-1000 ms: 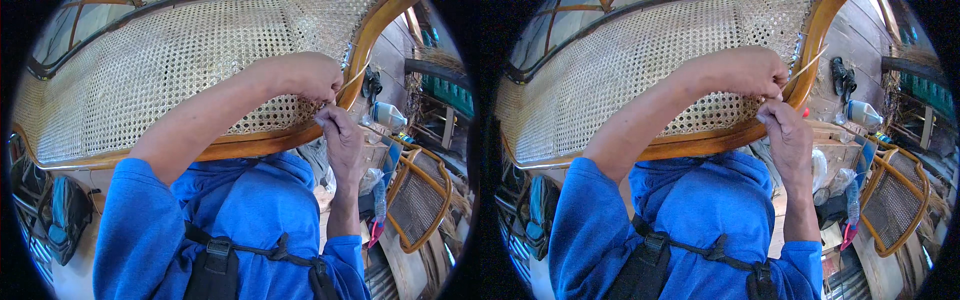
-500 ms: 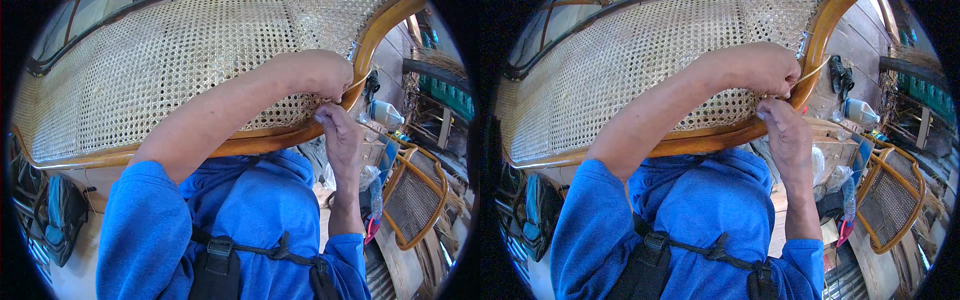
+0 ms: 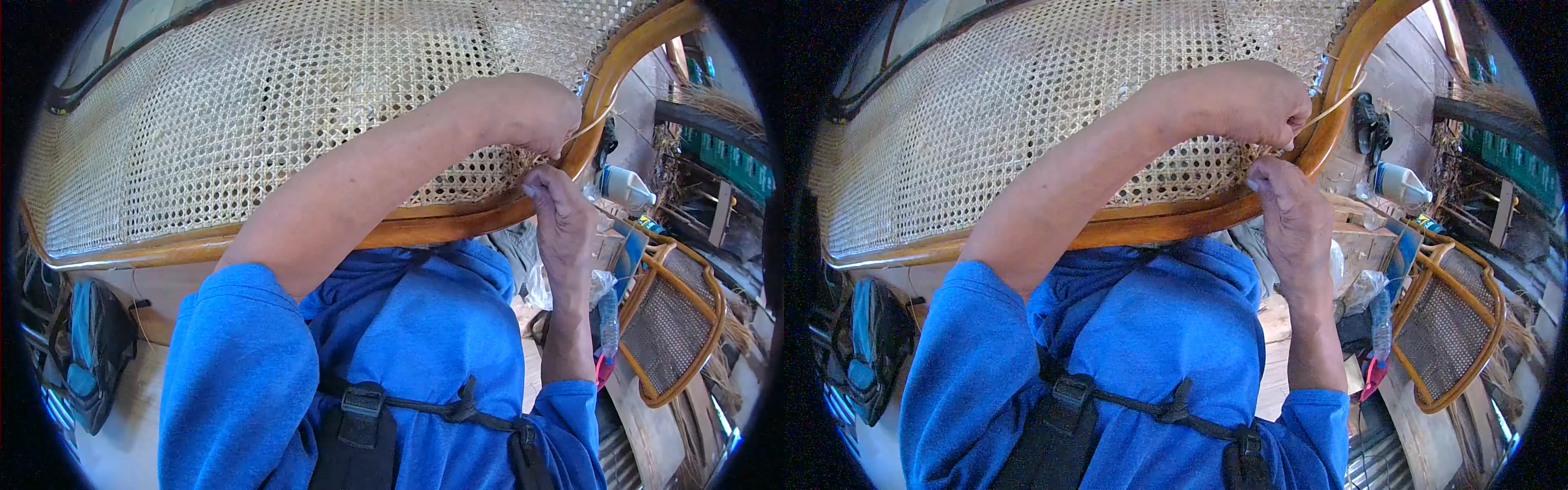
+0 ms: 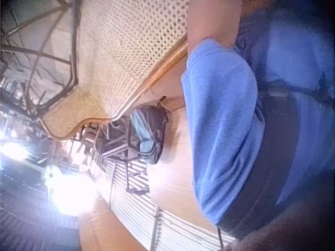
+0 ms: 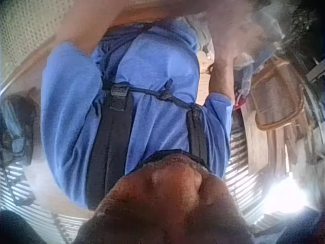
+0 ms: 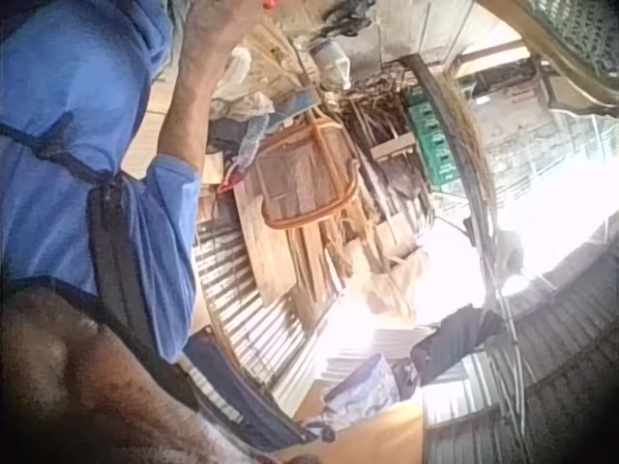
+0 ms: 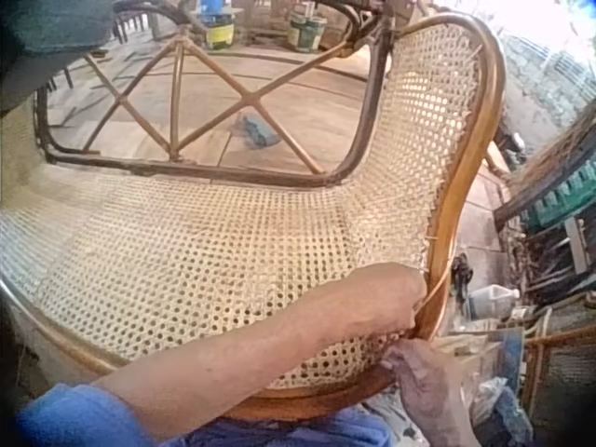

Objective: The person applies glue to the edge of a rattan chair seat and inserts a thin rattan strip into the groove. They use a hammer to tap the strip into place and secure it with small nails, continuing the process along the chair's perimeter.

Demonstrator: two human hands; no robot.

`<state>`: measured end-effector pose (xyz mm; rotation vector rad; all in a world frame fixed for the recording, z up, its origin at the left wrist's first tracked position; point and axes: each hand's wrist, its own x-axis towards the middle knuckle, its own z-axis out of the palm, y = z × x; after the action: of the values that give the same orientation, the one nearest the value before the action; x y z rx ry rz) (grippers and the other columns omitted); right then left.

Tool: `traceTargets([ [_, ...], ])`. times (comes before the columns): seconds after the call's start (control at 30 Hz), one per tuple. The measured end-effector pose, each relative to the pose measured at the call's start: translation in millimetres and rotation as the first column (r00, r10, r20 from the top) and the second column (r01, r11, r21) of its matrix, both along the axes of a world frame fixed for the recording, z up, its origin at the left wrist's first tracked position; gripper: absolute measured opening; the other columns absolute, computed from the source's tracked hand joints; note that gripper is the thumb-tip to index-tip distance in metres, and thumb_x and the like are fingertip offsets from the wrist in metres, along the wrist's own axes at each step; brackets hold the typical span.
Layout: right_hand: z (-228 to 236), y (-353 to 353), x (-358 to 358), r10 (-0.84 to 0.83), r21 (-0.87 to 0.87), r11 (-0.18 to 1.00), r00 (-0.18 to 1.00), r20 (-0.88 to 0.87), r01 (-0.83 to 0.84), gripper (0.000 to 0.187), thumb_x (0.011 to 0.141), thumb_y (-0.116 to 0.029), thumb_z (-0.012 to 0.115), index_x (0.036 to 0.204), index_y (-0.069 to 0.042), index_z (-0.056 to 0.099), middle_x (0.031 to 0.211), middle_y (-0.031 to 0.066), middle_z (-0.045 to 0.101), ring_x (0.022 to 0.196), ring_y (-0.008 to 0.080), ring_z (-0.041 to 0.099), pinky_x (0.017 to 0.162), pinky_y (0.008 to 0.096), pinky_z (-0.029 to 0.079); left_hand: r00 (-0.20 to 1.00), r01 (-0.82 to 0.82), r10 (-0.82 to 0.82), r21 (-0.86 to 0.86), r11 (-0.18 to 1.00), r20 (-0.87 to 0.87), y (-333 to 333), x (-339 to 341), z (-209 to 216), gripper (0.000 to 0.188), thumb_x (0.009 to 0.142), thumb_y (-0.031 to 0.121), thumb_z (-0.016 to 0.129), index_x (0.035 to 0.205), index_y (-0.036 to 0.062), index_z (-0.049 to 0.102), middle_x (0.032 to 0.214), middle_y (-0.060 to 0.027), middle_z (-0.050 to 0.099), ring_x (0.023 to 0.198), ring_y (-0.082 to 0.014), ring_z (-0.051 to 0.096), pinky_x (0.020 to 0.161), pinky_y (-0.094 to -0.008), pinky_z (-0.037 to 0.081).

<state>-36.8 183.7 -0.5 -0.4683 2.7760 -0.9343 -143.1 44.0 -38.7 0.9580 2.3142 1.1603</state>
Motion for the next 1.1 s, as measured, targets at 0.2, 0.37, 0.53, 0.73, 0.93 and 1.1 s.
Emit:
traceTargets([
  [0.2,-1.0,-2.6,-1.7,0.073,0.033,0.997,0.996,-0.051,-0.072,0.014,0.082,0.0,0.056,0.095,-0.004,0.058,0.082,0.0133,0.062,0.077,0.0285,0.063,0.066,0.0343,0.049,1.0,-0.004,0.003,0.029,1.0,0.009,-1.6,0.4,-1.8,0.016,0.066,0.016,0.064,0.074,0.0019,0.065,0.064,-0.0163,0.06,0.058,-0.0302,0.058,0.054,-0.0417,0.043],
  [0.37,-1.8,-9.6,2.7,0.071,0.119,0.991,0.986,-0.153,-0.053,0.015,0.08,0.0,0.058,0.095,-0.005,0.058,0.081,0.0136,0.06,0.074,0.0316,0.061,0.063,0.0371,0.048,1.0,0.004,-0.004,0.028,1.0,0.006,-1.5,1.4,-0.1,0.016,0.066,0.016,0.064,0.074,0.0022,0.065,0.063,-0.016,0.06,0.057,-0.0296,0.058,0.054,-0.0411,0.043],
  [0.53,-13.5,-11.6,13.9,0.021,0.191,0.981,0.958,-0.286,0.035,0.015,0.08,-0.003,0.06,0.094,-0.006,0.058,0.085,0.0135,0.061,0.075,0.0318,0.061,0.064,0.039,0.048,0.999,0.044,-0.043,0.029,0.999,-0.015,4.3,2.1,6.9,0.015,0.065,0.015,0.064,0.073,0.0015,0.066,0.063,-0.0167,0.061,0.056,-0.0302,0.058,0.053,-0.0417,0.044],
  [0.73,-10.4,-17.5,16.7,0.031,0.321,0.945,0.965,-0.259,0.055,0.018,0.079,-0.004,0.06,0.097,-0.005,0.06,0.09,0.0133,0.06,0.083,0.0308,0.06,0.07,0.0405,0.048,0.985,0.142,-0.151,-0.104,0.984,-0.089,13.9,3.1,26.1,0.018,0.065,0.011,0.063,0.077,-0.0004,0.068,0.07,-0.0179,0.064,0.06,-0.0316,0.061,0.056,-0.042,0.048],
  [0.93,-13.4,-10.3,15.7,0.175,0.387,0.921,0.932,-0.319,-0.041,0.022,0.077,-0.003,0.057,0.099,-0.005,0.061,0.095,0.0132,0.06,0.09,0.0309,0.059,0.076,0.0395,0.049,0.987,0.14,-0.146,-0.101,0.985,-0.06,25.2,8.6,29.1,0.02,0.066,0.008,0.059,0.081,-0.0006,0.069,0.076,-0.0175,0.066,0.067,-0.0323,0.063,0.06,-0.0422,0.05],
  [1.1,-8.9,-11.7,17.3,0.18,0.395,0.917,0.946,-0.271,-0.061,0.026,0.075,-0.001,0.055,0.1,-0.005,0.062,0.1,0.0144,0.059,0.096,0.0308,0.058,0.08,0.0391,0.049,0.99,0.134,-0.128,-0.09,0.987,0.06,15.0,15.1,43.3,0.023,0.07,0.008,0.057,0.088,0.0006,0.069,0.085,-0.0176,0.066,0.073,-0.0318,0.064,0.063,-0.0433,0.05],
])
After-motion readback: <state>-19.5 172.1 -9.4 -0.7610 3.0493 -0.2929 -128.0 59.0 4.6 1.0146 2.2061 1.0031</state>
